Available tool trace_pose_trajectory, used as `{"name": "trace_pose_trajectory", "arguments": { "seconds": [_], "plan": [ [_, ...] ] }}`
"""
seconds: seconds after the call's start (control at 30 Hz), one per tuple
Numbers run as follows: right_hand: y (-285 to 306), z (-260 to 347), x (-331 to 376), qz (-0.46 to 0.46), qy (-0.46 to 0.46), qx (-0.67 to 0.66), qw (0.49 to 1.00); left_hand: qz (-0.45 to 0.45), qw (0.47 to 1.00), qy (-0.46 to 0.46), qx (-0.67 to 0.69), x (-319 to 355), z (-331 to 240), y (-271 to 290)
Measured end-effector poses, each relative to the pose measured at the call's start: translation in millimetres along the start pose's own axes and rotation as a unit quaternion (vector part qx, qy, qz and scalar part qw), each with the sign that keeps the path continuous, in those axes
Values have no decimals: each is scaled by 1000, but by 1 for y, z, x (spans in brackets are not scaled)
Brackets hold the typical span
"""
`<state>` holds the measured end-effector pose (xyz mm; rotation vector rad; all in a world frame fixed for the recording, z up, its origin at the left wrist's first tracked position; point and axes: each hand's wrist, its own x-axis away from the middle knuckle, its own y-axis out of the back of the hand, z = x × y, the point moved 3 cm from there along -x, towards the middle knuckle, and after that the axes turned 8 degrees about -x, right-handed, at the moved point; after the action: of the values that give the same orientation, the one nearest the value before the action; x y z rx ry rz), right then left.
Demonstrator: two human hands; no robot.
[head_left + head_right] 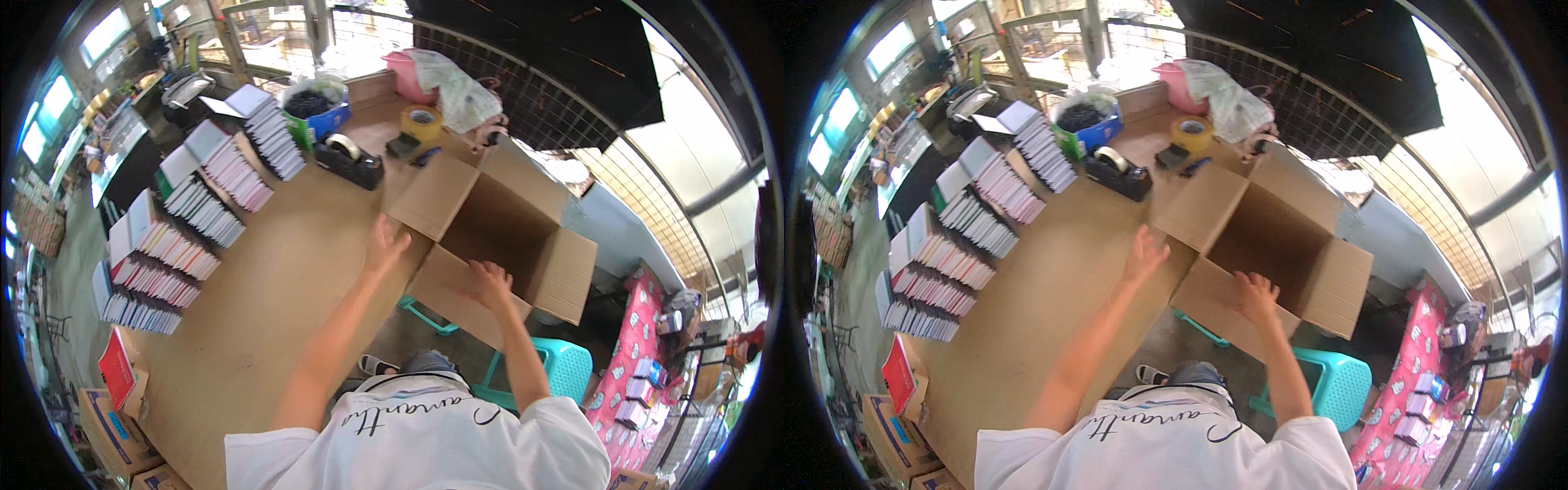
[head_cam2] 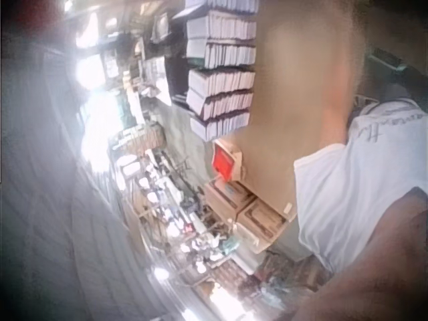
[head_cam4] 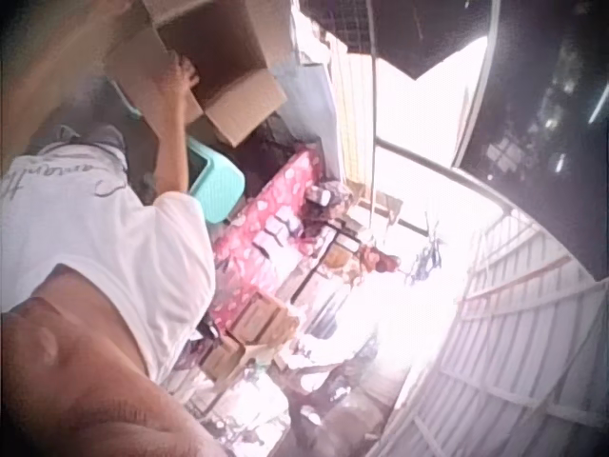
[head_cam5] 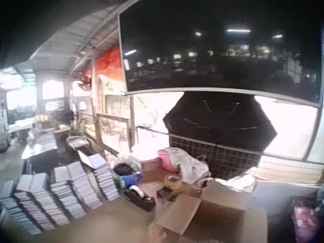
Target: The person prepares a plastic bag on a table and stacks several small colorful notebooks. They place the stack into the plastic bag, seal it with tape, and put the packaged notebooks into a cardboard box.
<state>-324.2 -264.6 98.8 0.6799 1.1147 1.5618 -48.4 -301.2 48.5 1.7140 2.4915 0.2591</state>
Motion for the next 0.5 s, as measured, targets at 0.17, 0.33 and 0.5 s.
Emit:
{"name": "trace_pose_trajectory", "arguments": {
  "seconds": [0.17,0.33,0.5],
  "plan": [
    [209,153,0,326,304,-274,852,266,960,46,-81,92,48,81],
    [274,304,32,449,597,-195,635,316,944,52,-79,119,95,97],
    [269,348,26,476,652,-175,563,316,939,63,-124,127,23,126]
  ]
}}
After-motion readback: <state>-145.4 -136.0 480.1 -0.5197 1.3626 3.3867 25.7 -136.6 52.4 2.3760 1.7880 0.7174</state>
